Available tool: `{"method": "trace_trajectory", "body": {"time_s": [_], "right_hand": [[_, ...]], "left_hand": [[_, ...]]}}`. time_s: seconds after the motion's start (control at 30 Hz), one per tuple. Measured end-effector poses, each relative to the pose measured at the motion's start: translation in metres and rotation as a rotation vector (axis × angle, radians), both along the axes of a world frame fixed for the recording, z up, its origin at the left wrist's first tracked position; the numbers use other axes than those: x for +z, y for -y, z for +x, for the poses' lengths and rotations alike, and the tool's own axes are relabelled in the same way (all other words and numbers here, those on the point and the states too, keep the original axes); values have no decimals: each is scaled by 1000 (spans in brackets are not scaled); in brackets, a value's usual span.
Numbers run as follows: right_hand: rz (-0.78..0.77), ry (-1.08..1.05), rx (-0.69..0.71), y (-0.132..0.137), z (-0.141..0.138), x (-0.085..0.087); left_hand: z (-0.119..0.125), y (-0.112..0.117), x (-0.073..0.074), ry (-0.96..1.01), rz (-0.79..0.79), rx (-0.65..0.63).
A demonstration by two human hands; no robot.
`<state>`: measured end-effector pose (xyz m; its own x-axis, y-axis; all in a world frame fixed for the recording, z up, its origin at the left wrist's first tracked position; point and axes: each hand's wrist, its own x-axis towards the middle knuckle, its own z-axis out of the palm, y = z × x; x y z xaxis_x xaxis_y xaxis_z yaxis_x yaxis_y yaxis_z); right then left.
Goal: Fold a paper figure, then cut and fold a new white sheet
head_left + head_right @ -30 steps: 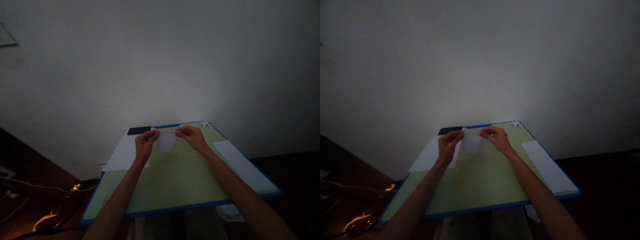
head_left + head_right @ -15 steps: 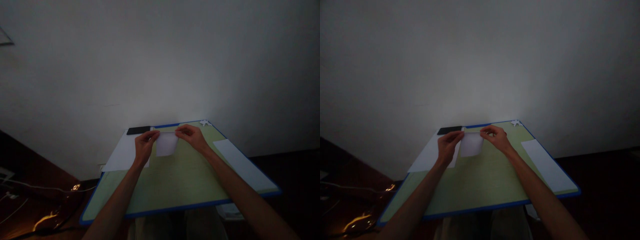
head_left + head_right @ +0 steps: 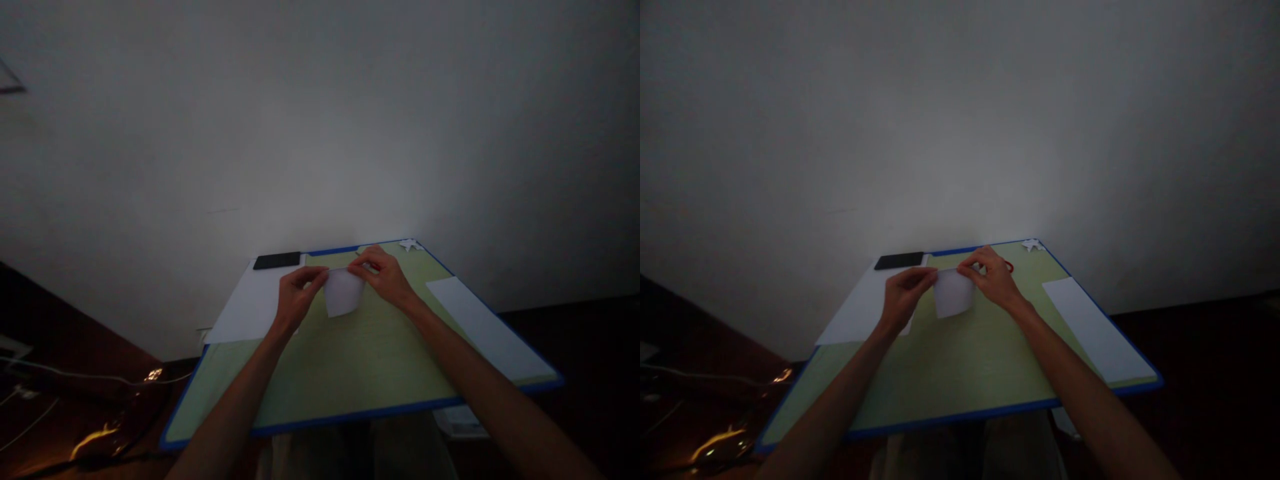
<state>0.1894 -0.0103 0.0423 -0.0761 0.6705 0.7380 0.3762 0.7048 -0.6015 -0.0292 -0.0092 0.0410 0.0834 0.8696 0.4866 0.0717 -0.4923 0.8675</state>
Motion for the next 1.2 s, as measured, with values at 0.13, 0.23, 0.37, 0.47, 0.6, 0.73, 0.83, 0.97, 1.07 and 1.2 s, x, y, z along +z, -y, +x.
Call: {"method": "trace_trajectory", "body": {"time_s": [0.13, 0.23, 0.37, 0.47, 0.6, 0.73, 0.83, 0.97, 1.07, 1.2], "right_hand": [[-20, 57, 56, 6, -4, 3], [-42, 80, 77, 9, -8, 3], [-49, 95, 71, 8, -9, 0], [-66, 94, 100, 4, 1, 0], [-77, -8, 45, -3, 26, 4], [-114, -174, -62, -8, 39, 1], [-250, -223, 66, -6, 25, -6], [-270, -170, 194, 2, -4, -11], [-298, -206, 195, 4, -15, -14], [-304, -239, 160, 1, -15, -15]], "left_hand": [[0, 3, 4, -138, 76, 35], [1, 5, 7, -197, 116, 29], [1, 6, 8, -250, 167, 64], [-5, 2, 8, -253, 169, 105], [-26, -13, 13, -54, 113, 193], [-36, -24, 15, 175, 54, 260], [-27, -21, 10, 178, 24, 211], [-11, -12, 3, 89, 18, 123], [-7, -7, 1, 45, 8, 75], [-5, -7, 1, 82, -28, 43]]}}
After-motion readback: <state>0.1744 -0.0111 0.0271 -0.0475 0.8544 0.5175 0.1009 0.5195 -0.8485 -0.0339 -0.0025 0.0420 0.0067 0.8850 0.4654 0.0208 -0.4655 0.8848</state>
